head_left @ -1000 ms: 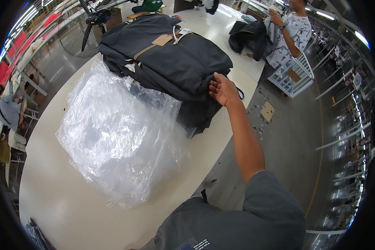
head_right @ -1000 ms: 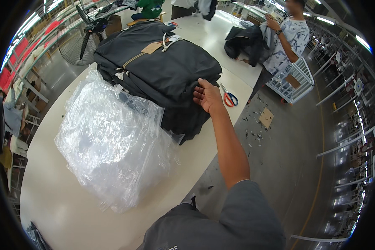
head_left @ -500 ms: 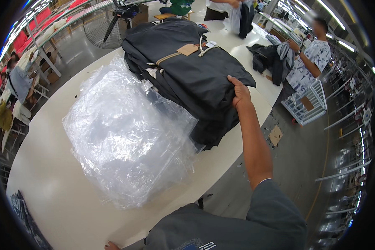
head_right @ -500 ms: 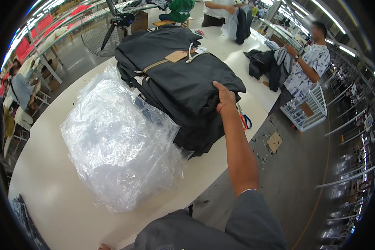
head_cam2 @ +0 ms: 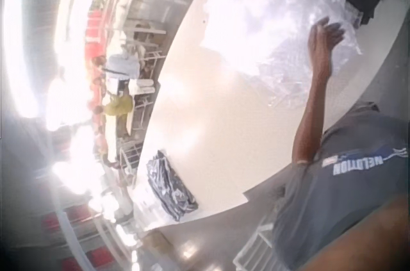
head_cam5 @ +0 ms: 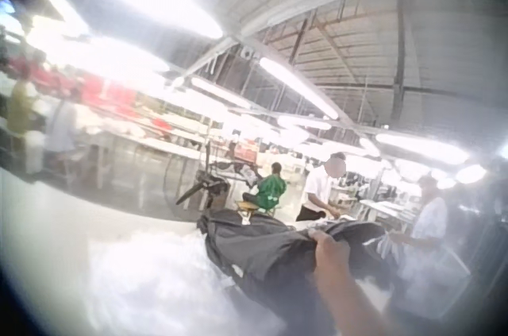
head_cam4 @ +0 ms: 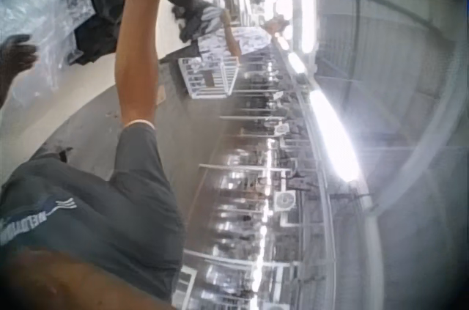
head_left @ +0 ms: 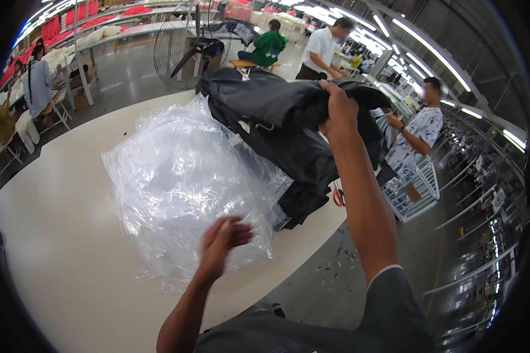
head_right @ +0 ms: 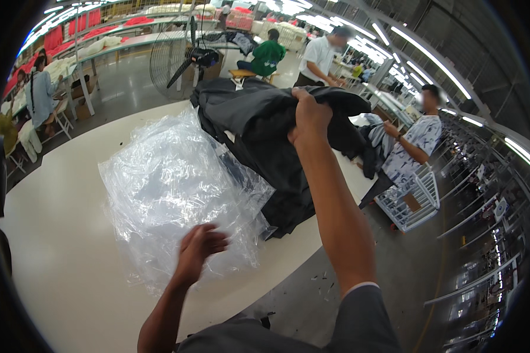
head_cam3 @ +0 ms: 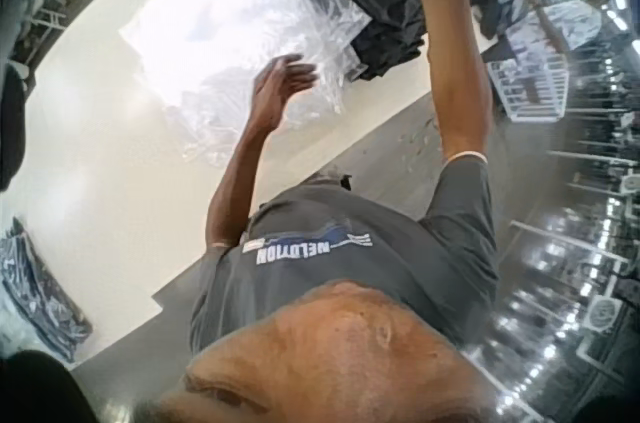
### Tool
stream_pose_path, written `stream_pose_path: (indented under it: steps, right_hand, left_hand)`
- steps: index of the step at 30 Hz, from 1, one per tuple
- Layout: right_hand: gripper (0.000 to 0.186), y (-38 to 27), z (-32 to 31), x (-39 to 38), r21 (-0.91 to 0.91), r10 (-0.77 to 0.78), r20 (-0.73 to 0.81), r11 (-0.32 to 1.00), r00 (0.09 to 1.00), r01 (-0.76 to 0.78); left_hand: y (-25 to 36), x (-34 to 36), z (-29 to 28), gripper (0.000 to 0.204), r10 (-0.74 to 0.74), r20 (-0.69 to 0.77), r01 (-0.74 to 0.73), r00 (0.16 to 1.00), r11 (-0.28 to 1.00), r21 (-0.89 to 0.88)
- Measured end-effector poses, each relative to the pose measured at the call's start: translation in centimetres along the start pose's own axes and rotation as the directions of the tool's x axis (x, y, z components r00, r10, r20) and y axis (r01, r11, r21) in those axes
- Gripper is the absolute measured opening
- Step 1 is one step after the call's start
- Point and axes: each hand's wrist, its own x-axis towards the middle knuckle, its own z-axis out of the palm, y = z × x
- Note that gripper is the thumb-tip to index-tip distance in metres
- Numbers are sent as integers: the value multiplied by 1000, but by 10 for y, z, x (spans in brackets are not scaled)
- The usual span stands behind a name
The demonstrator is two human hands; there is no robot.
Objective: The person folds dark-colored pants and places them into clear plastic bags on a white table. They seal the bags and stack the packaged items into a white wire cart. The process is repeated for multiple units.
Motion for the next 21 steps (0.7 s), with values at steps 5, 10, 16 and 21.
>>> stream_pose_path:
  steps: [5, 10, 16, 21]
  right_hand:
    - [23, -73, 7, -217, -6, -117, 73, 993, 990, 118]
    - [43, -130, -90, -449, -422, -164, -226, 905, 960, 55]
    - [56, -112, -139, -574, -535, 42, -230, 829, 972, -162]
    - [67, -102, -105, -592, -661, 186, -64, 728, 980, -181]
  left_hand:
    - [-23, 133, 29, 86, 18, 529, 401, 848, 632, -664]
    - [-55, 47, 72, 89, 17, 454, 439, 891, 225, -870]
    - [10, -68, -46, 92, 42, 281, 259, 959, 274, -926]
    - [31, -153, -181, 95, 132, 239, 192, 962, 297, -935]
